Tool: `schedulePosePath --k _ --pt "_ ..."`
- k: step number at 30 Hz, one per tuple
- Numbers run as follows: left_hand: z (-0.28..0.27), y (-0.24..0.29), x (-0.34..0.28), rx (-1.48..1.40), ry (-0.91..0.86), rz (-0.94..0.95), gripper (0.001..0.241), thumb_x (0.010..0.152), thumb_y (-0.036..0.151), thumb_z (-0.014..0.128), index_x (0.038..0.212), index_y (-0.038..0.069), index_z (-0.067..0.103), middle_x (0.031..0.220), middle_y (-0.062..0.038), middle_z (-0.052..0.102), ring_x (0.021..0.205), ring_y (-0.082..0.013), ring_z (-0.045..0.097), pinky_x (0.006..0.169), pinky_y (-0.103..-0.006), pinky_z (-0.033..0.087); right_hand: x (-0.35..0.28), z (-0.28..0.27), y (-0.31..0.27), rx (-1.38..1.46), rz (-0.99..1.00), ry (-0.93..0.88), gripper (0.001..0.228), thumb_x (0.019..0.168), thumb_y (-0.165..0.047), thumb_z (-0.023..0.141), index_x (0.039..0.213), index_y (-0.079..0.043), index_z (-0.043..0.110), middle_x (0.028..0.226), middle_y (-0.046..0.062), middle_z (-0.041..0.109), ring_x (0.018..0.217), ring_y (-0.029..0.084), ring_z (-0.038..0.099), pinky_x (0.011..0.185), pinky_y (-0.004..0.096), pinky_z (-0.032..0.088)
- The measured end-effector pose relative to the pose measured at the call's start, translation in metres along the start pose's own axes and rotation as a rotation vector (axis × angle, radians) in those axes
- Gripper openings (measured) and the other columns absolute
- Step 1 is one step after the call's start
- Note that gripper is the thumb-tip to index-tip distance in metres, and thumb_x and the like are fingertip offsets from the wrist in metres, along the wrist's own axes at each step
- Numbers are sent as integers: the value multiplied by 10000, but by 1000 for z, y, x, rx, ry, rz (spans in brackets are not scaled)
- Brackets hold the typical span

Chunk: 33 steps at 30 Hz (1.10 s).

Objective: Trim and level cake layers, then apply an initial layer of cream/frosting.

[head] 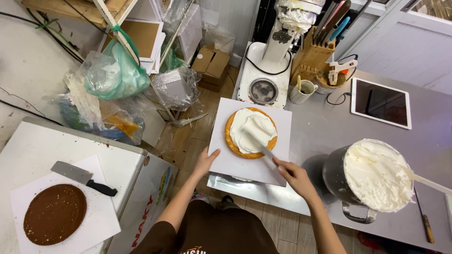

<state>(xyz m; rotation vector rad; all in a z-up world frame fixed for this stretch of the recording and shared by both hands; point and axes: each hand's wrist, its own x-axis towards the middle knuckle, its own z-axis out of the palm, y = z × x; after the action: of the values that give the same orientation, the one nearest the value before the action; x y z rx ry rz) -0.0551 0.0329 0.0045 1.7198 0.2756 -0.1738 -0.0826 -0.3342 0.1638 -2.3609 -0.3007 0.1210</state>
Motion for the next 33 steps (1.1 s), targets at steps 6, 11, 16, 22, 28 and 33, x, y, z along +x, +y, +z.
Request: schedulePosePath --k 6,11,16,22,28,33 --pt "-1 4 1 -17 -1 39 606 929 449 673 1302 -26 618 1216 -168 737 1118 -241 697 970 -350 515 21 -22 12 215 414 12 435 1012 -299 631 1436 -216 677 1112 168 716 889 238 607 829 383 503" --pt "-11 3 16 10 -46 43 616 935 453 672 1319 -24 607 1215 -162 733 1116 -232 692 972 -345 513 18 -18 25 154 166 -101 401 955 -292 647 1340 -185 681 1201 51 737 1015 186 676 902 335 515" --pt "-14 4 25 26 -72 26 634 923 463 674 1320 -27 615 1203 -165 745 1096 -236 706 957 -348 530 -2 -34 -20 -162 111 -125 399 931 -333 671 1328 -287 690 1014 49 690 864 204 672 780 353 525" --pt "-14 3 21 29 -93 -11 660 932 481 674 1350 -24 590 1257 -163 709 1149 -233 674 989 -345 501 -12 -27 -5 -322 70 122 409 916 -310 692 1323 -350 687 820 66 556 669 225 596 633 378 501" --pt "-16 6 23 19 -90 -11 658 923 477 677 1345 -22 597 1236 -161 725 1131 -231 690 978 -344 517 19 -17 -7 -548 -151 14 402 911 -283 689 1299 -390 689 815 59 570 655 231 611 569 390 503" --pt "-14 1 25 -38 -119 -17 645 925 468 673 1339 -22 605 1228 -163 735 1116 -232 696 961 -343 530 31 1 1 -389 7 109 393 937 -279 677 1328 -316 693 862 87 621 742 245 643 667 386 525"
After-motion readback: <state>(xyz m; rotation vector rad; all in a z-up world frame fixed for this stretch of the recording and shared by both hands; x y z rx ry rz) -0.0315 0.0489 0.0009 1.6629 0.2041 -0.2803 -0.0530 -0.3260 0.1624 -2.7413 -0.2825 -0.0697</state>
